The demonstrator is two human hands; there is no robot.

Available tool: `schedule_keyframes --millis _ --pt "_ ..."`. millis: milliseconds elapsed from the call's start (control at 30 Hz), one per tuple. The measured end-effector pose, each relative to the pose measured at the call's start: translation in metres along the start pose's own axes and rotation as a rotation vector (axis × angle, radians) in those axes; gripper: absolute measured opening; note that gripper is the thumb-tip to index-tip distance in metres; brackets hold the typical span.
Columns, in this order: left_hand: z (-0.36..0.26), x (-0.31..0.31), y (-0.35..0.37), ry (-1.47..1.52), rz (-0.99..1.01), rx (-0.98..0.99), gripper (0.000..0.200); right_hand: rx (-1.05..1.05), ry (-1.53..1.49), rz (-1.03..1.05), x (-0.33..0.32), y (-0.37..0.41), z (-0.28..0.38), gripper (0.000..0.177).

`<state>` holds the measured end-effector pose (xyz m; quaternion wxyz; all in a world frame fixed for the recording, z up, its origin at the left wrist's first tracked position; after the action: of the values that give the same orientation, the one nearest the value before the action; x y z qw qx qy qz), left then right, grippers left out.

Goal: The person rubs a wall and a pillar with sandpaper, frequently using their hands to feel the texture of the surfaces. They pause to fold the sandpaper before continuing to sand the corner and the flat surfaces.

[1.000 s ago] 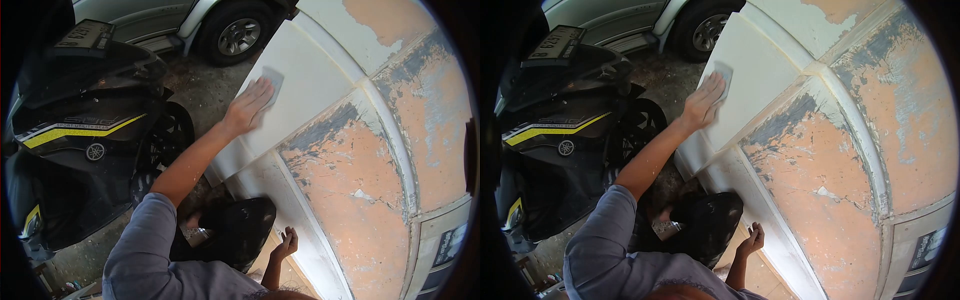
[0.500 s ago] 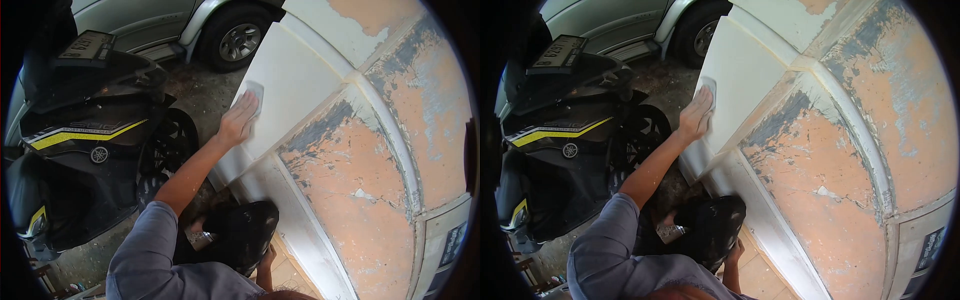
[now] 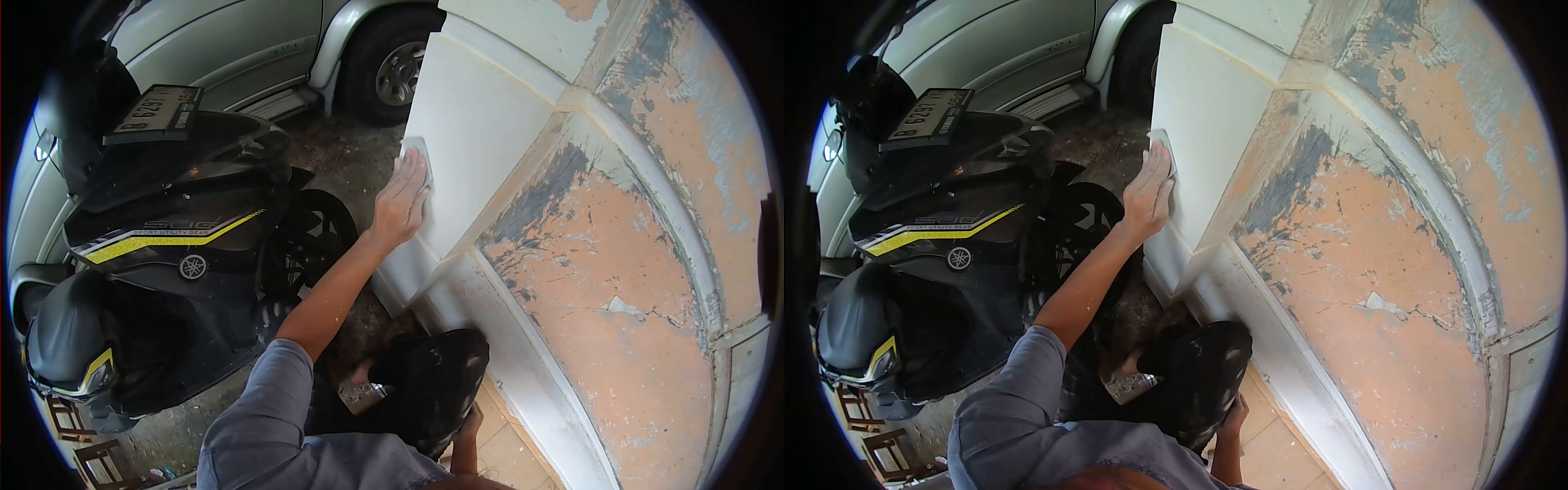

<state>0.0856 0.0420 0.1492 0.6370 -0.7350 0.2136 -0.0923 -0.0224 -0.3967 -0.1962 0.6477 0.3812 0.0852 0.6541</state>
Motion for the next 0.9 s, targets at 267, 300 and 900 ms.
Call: schedule_keyframes --millis 267,300,900 --pt "-0.021 -0.012 -0.11 0.014 -0.222 0.268 0.042 -0.083 0.131 0.018 -0.009 -0.016 0.007 0.028" --pt "-0.009 -0.006 -0.072 0.006 -0.183 0.155 0.042 -0.084 0.112 0.032 -0.007 -0.021 0.008 0.028" --pt "-0.053 0.016 0.033 0.179 0.092 0.177 0.042 -0.096 -0.028 -0.031 -0.005 -0.014 0.012 0.03"
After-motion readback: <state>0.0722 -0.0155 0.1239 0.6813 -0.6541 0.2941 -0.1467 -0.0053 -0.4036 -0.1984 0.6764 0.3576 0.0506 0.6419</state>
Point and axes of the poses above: each hand's wrist, its own y-axis away from the middle knuckle, its own x-axis out of the palm, z = x × y, the point moved 8 cm from there along -y, towards the middle knuckle, and after that the axes turned 5 degrees about x, right-handed, at the moved point
